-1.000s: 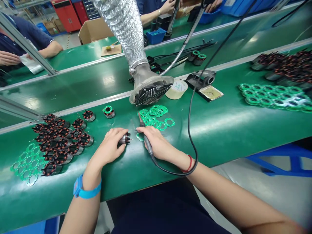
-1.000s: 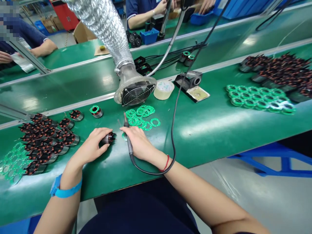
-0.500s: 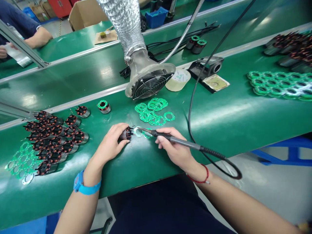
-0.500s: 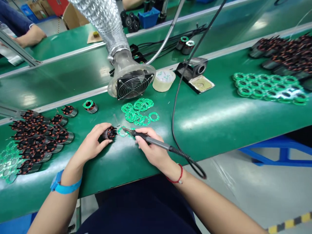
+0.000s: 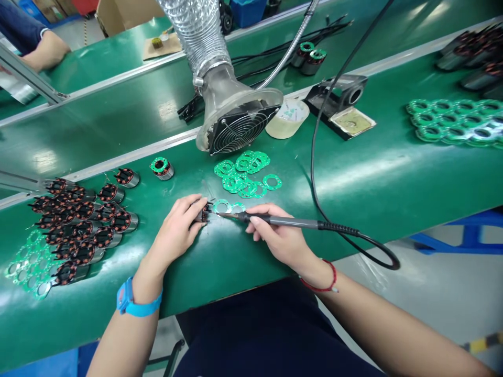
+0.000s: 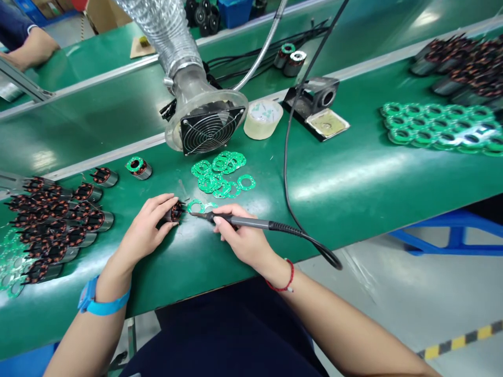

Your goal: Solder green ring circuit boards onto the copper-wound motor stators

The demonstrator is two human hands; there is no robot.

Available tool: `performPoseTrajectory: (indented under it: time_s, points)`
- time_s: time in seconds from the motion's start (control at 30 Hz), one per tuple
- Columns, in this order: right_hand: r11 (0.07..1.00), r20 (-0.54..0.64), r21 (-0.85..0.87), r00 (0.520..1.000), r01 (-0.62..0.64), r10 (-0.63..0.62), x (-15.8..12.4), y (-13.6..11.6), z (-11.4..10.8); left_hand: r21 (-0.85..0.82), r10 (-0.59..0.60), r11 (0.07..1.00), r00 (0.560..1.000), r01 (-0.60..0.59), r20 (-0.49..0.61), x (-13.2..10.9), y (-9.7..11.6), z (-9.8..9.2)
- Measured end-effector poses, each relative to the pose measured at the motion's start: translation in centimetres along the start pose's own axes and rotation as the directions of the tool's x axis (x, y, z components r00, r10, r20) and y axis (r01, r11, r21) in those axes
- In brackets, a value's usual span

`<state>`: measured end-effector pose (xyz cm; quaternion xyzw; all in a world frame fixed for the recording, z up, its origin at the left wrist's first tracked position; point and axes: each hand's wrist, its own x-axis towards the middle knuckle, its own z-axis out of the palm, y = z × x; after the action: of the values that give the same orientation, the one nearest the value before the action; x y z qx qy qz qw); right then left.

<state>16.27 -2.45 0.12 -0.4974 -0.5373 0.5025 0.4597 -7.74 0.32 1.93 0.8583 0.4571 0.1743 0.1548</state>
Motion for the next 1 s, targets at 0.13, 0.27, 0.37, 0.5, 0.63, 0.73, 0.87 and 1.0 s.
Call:
performPoseTrajectory:
  time_s: [0.13,0.27,0.37,0.5,0.63,0.73,0.87,1.0]
  points:
    - [0.998,-0.002,-0.058,1.0,-0.002,0.002,-0.1,0.1,0.0,0.073,0.024,0.997,1.0,-0.023,-0.005,0.0,0.1,0.2]
    - [0.993,-0.01,-0.119,1.0,0.015,-0.016,-0.3,0.1,-0.1,0.105,0.041,0.994,0.999,-0.04,-0.009,0.1,0.2,0.4]
    - [0.991,-0.046,-0.122,0.997,0.06,-0.066,-0.5,0.1,-0.2,0.124,0.049,0.991,0.999,-0.048,-0.006,0.1,0.3,0.4]
    - [0.967,-0.077,-0.216,0.985,0.136,-0.156,-0.6,0.1,-0.3,0.147,0.053,0.988,0.999,-0.052,-0.004,0.1,0.4,0.3]
    - [0.898,-0.037,-0.363,0.959,0.248,-0.28,-0.6,-0.2,-0.4,0.182,0.074,0.981,0.997,-0.071,-0.01,0.2,0.6,0.3]
    - [0.851,0.022,-0.42,0.942,0.313,-0.336,-0.6,-0.5,-0.3,0.184,0.078,0.98,0.997,-0.076,-0.007,0.2,0.7,0.3]
    - [0.847,0.055,-0.437,0.95,0.301,-0.309,-0.7,-0.6,-0.3,0.142,0.042,0.989,0.999,-0.039,-0.021,0.1,0.8,0.2]
    - [0.87,0.023,-0.425,0.963,0.251,-0.267,-0.9,-0.7,-0.4,0.068,0.017,0.998,0.998,-0.012,-0.067,0.0,1.1,-0.1]
